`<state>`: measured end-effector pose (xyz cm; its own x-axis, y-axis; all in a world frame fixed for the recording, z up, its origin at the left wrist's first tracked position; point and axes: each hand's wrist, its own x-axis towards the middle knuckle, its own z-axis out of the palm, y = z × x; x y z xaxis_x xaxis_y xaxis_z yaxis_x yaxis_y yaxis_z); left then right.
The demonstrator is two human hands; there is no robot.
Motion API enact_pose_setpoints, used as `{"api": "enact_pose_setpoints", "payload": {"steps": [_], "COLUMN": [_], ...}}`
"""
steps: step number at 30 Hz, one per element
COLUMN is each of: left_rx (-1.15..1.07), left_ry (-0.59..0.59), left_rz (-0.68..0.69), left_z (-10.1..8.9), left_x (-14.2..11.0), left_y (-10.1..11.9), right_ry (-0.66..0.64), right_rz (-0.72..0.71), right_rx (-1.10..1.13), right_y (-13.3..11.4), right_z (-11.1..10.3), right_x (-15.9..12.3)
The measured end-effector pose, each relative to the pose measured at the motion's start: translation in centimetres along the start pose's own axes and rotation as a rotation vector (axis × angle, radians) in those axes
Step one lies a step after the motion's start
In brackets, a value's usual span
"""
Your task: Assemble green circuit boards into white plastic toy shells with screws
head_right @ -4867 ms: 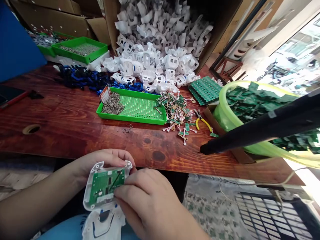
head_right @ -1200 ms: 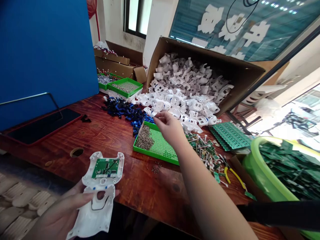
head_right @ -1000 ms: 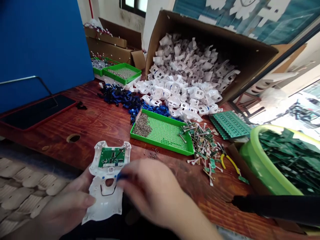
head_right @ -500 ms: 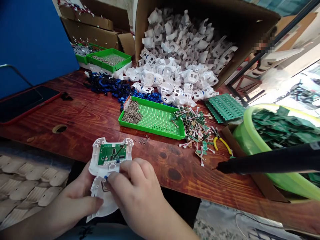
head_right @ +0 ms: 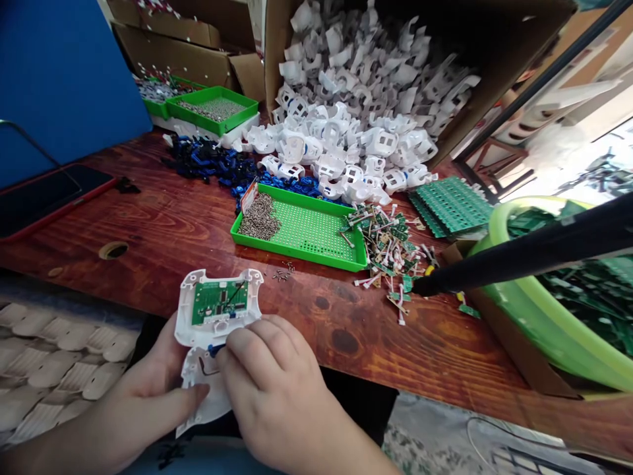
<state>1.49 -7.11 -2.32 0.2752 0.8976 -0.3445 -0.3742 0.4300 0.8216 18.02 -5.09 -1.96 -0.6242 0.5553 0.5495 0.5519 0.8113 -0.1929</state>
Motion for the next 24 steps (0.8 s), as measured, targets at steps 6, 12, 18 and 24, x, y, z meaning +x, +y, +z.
{"api": "enact_pose_setpoints", "payload": {"steps": [6, 12, 18, 24], "left_rx": [0.098, 0.119, 0.075, 0.067], "left_ry": [-0.019, -0.017, -0.077, -0.116], "left_rz": [0.038, 0.011, -0.065, -0.106], "left_z": [-0.2, -0.6, -0.5, -1.2], "left_x": [0.1, 0.1, 0.3, 0.3], "left_y": [-0.5, -0.7, -0.2, -0.4], "right_ry": [-0.027, -0.051, -0.159, -0.240], "right_rz": [-0.110, -0.059, -0.038, -0.073], "right_rx": [-0.048, 0.011, 0.005, -0.028], "right_y": [0.1, 0.3, 0.3, 0.4], "right_z": [-0.5, -0.5, -0.6, -1.0], "right_x": [0.4, 0.4, 0.6, 1.3]}}
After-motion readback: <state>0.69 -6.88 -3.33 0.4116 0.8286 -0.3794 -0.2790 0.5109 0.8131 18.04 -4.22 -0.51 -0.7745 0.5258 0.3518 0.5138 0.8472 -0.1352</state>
